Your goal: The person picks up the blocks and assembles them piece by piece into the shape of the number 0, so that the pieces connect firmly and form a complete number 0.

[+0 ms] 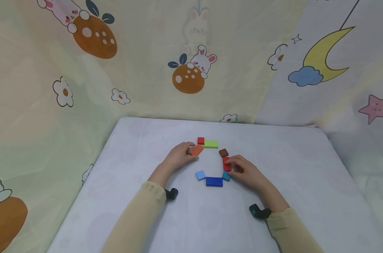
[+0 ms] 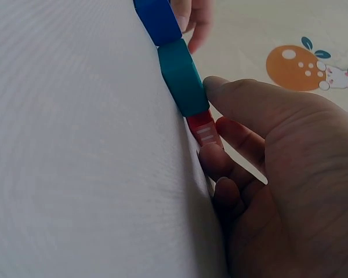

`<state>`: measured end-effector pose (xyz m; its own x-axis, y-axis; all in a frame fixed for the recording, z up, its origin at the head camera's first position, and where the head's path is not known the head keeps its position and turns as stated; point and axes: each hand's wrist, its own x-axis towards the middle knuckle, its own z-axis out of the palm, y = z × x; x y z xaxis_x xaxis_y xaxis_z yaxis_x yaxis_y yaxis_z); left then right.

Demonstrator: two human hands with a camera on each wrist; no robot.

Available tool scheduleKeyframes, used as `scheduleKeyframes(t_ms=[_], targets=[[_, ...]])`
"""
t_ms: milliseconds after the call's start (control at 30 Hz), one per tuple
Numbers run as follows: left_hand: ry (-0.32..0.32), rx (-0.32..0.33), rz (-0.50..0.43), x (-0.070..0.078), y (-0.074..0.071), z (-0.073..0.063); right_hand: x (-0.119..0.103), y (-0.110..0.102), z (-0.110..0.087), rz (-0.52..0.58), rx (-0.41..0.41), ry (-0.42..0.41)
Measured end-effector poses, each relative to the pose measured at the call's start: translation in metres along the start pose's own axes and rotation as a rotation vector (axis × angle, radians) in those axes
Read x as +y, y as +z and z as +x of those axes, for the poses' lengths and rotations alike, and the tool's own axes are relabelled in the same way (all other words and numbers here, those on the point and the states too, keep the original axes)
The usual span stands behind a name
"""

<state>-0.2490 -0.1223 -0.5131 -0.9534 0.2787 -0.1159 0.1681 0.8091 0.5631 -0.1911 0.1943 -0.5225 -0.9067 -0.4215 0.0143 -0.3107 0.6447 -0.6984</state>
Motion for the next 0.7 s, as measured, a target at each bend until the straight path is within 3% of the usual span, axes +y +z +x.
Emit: scheduleKeyframes(t_ms=[233, 367, 500, 700], targets=[[0.027, -0.226, 0.022, 0.001, -0.023, 0.005, 0.001, 0.001, -0.001, 0.008, 0.000, -0.010], [0.036, -0.324, 0.040, 0.005, -0.032, 0.012, 0.002, 0.001, -0.001, 0.004, 0.002, -0.013], [0.053, -0.371, 0.080, 0.006, -0.036, 0.019, 0.003, 0.000, -0.001, 0.005, 0.001, -0.017], [0.033, -0.382, 0.093, 0.007, -0.039, 0.025, 0.003, 0.000, 0.000, 0.007, 0.006, -0.023]])
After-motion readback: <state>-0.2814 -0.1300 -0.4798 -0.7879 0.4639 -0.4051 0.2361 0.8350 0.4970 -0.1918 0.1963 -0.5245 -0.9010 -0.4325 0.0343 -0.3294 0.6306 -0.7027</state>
